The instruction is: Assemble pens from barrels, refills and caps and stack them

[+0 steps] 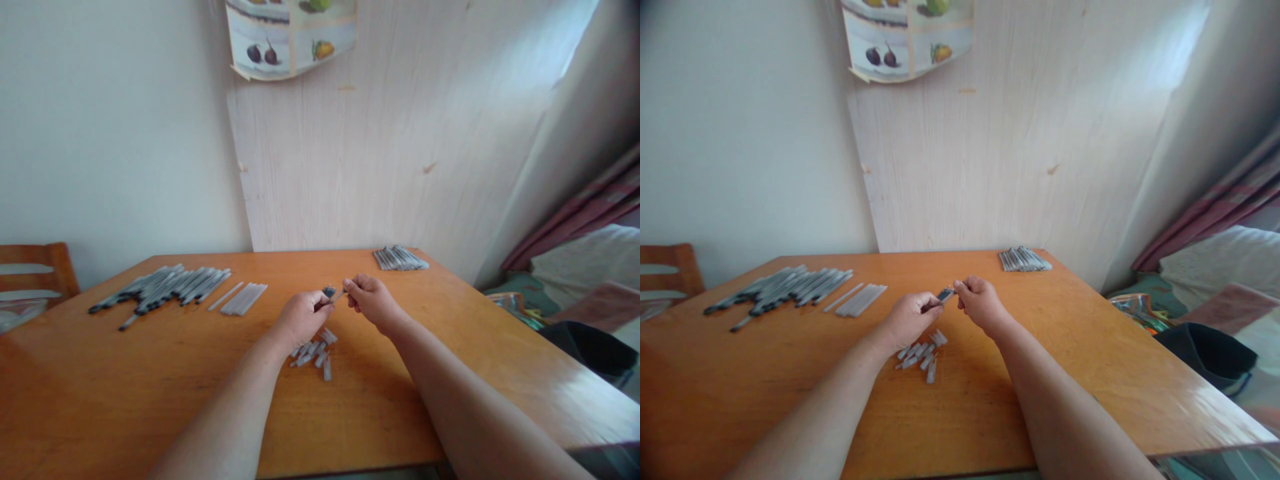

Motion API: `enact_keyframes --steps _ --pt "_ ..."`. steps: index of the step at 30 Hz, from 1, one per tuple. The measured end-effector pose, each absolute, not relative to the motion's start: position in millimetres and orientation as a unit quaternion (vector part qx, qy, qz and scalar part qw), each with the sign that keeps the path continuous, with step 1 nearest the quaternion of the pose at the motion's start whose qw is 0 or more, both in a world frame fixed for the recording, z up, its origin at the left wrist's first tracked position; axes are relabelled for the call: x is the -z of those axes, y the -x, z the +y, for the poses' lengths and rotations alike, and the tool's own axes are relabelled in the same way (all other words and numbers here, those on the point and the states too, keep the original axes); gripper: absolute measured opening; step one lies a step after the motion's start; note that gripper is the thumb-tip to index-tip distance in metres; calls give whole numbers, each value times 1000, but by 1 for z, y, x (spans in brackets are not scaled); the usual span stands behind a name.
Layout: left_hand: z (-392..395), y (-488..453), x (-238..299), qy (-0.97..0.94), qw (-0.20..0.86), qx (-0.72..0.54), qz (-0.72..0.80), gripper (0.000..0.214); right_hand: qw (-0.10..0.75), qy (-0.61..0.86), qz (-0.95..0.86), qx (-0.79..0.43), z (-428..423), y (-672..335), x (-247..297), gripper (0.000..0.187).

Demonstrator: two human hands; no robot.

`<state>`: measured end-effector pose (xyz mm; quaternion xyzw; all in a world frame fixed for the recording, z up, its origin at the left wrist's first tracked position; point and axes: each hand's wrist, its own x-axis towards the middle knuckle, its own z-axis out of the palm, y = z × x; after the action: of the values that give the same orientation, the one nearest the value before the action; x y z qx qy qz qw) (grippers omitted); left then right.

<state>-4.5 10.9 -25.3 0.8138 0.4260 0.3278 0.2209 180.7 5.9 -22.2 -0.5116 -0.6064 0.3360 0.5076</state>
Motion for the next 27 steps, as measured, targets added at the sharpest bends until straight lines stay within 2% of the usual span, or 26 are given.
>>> enact_keyframes --steps 9,13,16,21,27 --pt "14 6 25 -781 275 -353 436 28 532 513 -561 -373 6 -182 20 36" --pt "18 7 26 -753 307 -379 443 26 518 535 -561 -362 6 -183 19 26" --pt "19 8 24 -724 329 -402 455 26 457 550 -601 -357 0 -180 17 18" --pt "19 10 22 -679 331 -466 460 24 309 505 -722 -358 -10 -176 17 7" --pt "23 11 24 -645 344 -499 466 24 210 486 -802 -275 -9 -176 25 6"
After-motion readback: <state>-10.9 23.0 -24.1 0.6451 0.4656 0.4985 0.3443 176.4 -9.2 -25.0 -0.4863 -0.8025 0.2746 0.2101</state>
